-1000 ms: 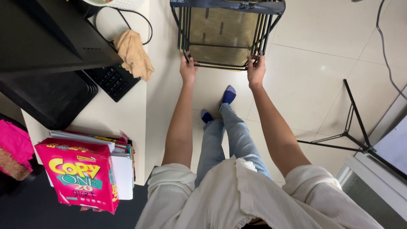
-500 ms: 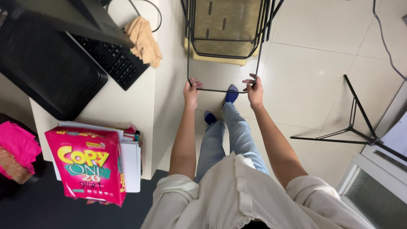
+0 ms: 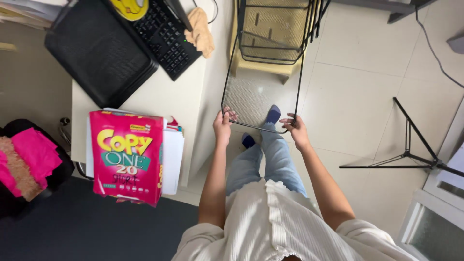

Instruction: The person assembles a black wire mesh shelving unit. They attach mesh trays to the frame, move the unit to a yellow stool, and then return it to the desk area. The person handles the frame, trays, and a screwdriver during the process.

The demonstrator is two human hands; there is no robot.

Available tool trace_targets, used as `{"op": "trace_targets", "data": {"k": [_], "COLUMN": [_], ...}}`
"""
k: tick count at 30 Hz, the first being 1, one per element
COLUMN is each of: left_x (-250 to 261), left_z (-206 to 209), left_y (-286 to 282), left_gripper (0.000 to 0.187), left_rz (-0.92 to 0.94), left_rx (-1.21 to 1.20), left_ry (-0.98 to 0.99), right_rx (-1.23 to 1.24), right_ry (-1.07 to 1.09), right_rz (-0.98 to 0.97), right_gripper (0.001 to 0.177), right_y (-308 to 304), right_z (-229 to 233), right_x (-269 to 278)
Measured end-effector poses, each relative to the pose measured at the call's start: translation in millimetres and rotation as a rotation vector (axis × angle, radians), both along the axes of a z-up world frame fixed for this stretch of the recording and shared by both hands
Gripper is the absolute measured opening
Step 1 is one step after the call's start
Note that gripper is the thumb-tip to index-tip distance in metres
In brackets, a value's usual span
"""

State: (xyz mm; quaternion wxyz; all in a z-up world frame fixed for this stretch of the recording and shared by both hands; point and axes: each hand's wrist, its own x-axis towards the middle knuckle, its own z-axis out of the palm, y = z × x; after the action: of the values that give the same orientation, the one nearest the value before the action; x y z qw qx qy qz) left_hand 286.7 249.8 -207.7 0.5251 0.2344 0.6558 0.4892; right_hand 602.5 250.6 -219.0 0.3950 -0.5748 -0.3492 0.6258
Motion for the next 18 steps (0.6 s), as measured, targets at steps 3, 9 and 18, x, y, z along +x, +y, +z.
{"op": "trace_targets", "data": {"k": [3,9,18], "left_x": [-25.5,-106.4,-237.5], "left_z": [51.9,162.9,249.0], "left_y": [-13.0,-47.9,-133.4], "left_gripper": [0.028,0.031,0.029], "left_rz": [-0.019,0.022,0.085], "left_rx": [0.059,0.211,0.307], "left_ry": [0.087,0.126,0.349], "right_rx": [0.013,0.012,0.741], "right_ry": [0.0,-0.025,-0.537], "right_rz": [0.12,0.072,0.483], "right_gripper": [0.048,0.075,0.059], "right_y": [-14.8,13.3,115.0], "right_z": [17.5,71.9,150.1], "right_x": [-13.2,-51.5,-120.6]}}
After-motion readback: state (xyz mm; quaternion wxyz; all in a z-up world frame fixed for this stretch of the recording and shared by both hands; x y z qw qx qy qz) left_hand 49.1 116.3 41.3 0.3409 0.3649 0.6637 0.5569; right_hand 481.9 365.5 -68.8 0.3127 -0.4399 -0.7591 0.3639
